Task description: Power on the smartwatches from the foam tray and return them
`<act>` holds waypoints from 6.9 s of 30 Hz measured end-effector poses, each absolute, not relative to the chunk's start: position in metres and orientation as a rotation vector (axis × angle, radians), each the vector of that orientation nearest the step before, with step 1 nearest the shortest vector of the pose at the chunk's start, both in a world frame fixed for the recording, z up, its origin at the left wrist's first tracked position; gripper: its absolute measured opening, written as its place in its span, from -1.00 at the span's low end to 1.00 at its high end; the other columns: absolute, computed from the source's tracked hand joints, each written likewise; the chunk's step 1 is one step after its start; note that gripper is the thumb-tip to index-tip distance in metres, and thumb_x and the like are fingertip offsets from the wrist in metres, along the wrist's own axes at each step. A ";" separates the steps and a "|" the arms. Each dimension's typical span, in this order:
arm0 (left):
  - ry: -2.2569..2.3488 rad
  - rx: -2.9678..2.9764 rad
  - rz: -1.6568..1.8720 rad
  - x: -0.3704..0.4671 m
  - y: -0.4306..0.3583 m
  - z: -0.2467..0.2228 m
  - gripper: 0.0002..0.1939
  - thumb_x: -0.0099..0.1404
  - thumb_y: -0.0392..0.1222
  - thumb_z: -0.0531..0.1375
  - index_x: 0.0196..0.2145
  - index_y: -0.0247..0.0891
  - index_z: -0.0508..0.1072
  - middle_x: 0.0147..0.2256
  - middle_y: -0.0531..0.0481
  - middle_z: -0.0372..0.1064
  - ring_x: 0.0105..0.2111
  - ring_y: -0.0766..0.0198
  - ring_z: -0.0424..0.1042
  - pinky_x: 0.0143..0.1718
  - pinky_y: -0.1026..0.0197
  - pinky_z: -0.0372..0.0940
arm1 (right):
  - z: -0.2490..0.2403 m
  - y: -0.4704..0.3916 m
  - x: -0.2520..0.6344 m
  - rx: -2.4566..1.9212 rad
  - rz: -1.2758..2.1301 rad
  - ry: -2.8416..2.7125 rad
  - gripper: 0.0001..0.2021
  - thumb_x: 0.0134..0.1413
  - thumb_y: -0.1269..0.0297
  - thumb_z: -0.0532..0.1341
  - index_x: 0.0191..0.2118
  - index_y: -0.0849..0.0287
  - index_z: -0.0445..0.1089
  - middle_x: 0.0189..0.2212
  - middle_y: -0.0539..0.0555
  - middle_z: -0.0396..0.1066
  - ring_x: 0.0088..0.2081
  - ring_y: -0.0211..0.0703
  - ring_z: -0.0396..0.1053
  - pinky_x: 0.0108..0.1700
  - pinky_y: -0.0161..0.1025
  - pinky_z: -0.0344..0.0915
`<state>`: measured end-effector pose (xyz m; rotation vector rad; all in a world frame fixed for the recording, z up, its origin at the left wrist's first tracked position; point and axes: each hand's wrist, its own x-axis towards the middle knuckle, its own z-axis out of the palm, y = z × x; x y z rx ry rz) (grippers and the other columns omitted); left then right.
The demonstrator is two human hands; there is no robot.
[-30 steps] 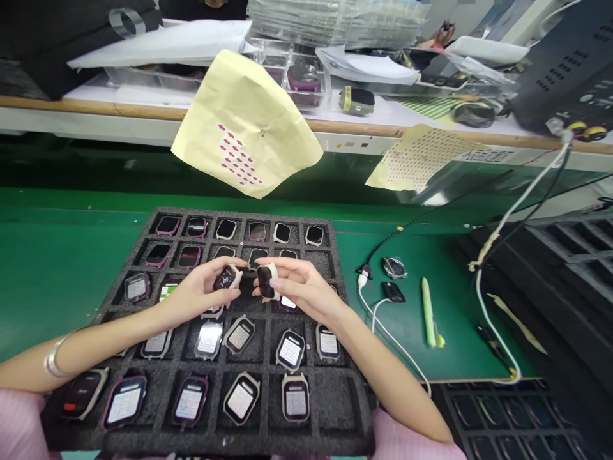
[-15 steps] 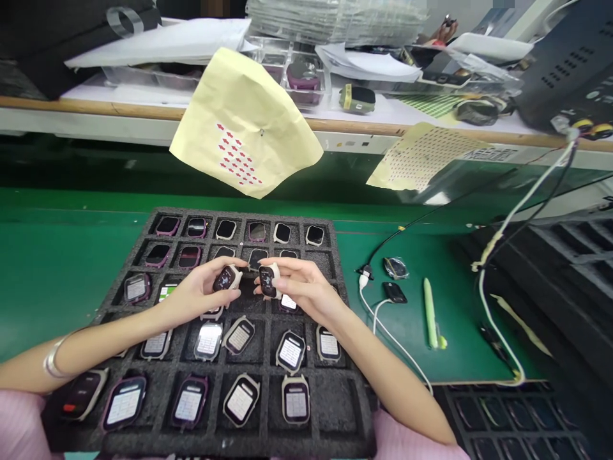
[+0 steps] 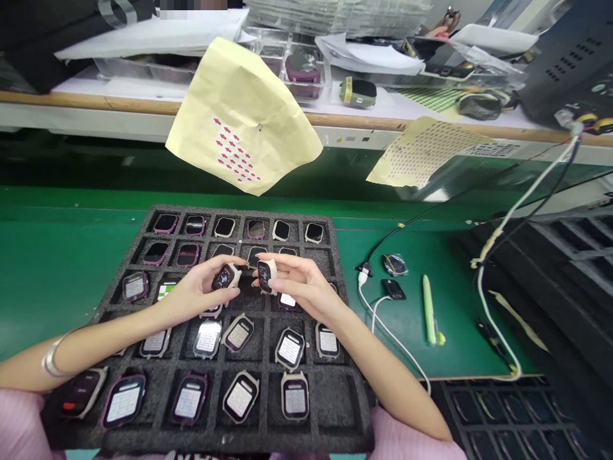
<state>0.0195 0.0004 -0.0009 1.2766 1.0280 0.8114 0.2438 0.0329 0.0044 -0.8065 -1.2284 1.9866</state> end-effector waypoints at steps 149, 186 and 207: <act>0.917 2.473 0.523 0.071 -0.010 -0.019 -0.67 0.29 -0.15 0.20 -0.04 -0.32 0.27 -0.18 -0.13 0.28 -0.15 0.09 0.34 -0.10 0.03 0.33 | 0.006 -0.037 0.282 -1.133 1.249 -1.444 -0.75 0.08 0.28 0.31 -0.10 0.19 0.44 -0.55 -0.05 0.41 -0.64 -0.31 0.26 -0.64 -0.35 0.19; 1.067 2.523 0.455 0.075 -0.008 -0.028 -0.68 0.26 -0.12 0.23 -0.12 -0.30 0.24 -0.24 -0.12 0.24 -0.24 0.06 0.35 -0.24 0.02 0.37 | -0.023 -0.024 0.260 -1.185 0.683 -1.796 -0.90 0.07 0.45 0.26 -0.44 0.21 0.48 -0.49 0.02 0.52 -0.50 -0.25 0.44 -0.41 -0.33 0.34; 1.060 2.435 0.459 0.079 -0.007 -0.020 -0.67 0.22 -0.11 0.26 -0.15 -0.30 0.28 -0.21 -0.14 0.27 -0.21 0.06 0.36 -0.19 0.04 0.37 | -0.008 -0.022 0.287 -1.458 0.428 -1.536 -0.92 0.16 0.25 0.24 -0.28 0.08 0.49 -0.44 0.04 0.51 -0.43 -0.05 0.49 -0.35 -0.15 0.41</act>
